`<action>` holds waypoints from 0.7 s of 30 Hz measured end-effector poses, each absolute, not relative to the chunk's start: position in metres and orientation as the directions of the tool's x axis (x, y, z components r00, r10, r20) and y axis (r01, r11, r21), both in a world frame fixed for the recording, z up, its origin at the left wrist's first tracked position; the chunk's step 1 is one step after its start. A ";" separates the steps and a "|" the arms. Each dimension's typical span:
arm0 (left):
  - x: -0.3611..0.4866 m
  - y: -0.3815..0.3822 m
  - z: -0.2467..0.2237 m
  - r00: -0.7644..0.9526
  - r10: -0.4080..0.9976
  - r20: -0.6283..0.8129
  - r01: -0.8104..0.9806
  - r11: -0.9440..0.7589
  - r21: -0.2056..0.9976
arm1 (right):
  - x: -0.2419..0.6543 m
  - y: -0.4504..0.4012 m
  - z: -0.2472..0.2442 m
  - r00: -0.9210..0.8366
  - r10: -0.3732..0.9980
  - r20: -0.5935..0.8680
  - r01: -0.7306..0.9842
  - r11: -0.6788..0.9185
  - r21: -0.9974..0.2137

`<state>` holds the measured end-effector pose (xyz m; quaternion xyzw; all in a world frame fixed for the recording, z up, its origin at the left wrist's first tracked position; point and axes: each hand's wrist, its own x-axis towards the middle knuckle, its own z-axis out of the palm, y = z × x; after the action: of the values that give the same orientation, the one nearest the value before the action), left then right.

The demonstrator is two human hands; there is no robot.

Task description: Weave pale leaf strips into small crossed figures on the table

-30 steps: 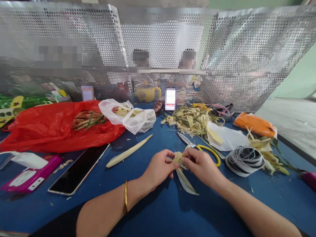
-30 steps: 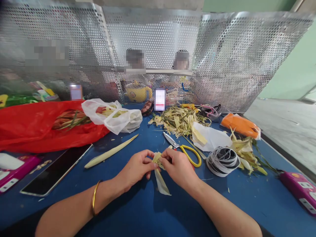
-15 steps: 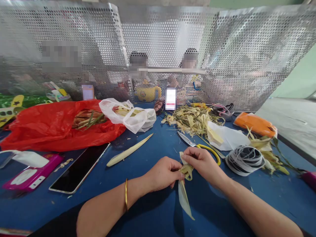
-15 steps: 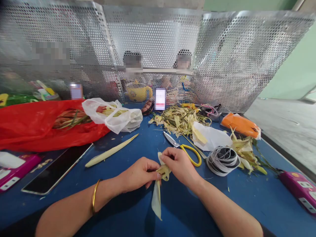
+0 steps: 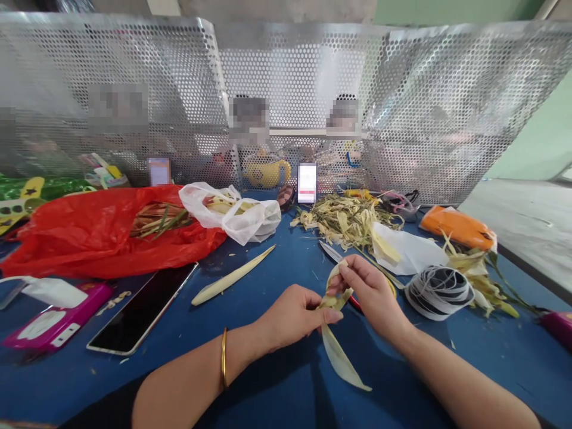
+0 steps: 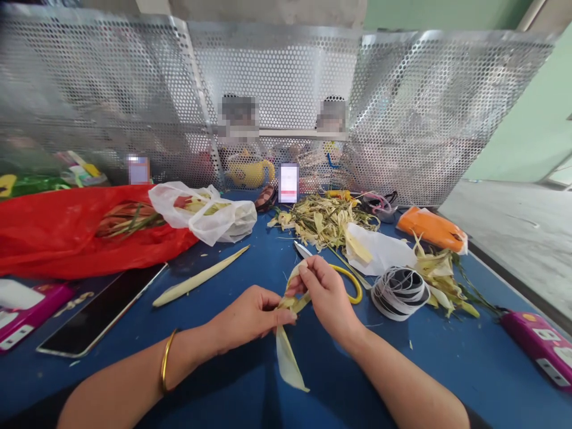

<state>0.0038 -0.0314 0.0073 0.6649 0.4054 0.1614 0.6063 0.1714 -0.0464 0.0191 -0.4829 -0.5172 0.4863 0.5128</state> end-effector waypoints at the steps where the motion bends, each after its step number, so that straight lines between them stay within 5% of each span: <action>1: 0.004 -0.032 0.007 0.607 0.748 -0.269 0.342 0.059 0.938 | 0.171 -0.047 0.019 -0.021 0.998 0.064 -0.004 0.064 -0.998; 9: 0.007 -0.036 0.003 0.666 0.718 -0.203 0.325 -0.034 0.945 | 0.161 -0.056 0.014 -0.054 0.994 0.096 -0.127 0.089 -0.988; 13: 0.008 -0.037 0.004 0.631 0.746 -0.212 0.349 -0.029 0.937 | 0.163 -0.053 0.012 -0.084 0.984 0.159 -0.057 0.155 -0.986; 18: 0.007 -0.028 0.013 0.467 0.841 -0.273 0.241 0.175 0.954 | 0.177 -0.043 0.011 0.259 0.920 0.294 0.228 0.238 -0.944; 21: 0.005 -0.024 0.016 0.383 0.886 -0.263 0.177 0.209 0.962 | 0.179 -0.039 0.011 0.302 0.948 0.100 0.120 0.067 -0.990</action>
<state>0.0055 -0.0241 0.0156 0.5591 0.4752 0.2880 0.6154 0.1790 -0.0394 0.0114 -0.5766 -0.4633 0.3665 0.5645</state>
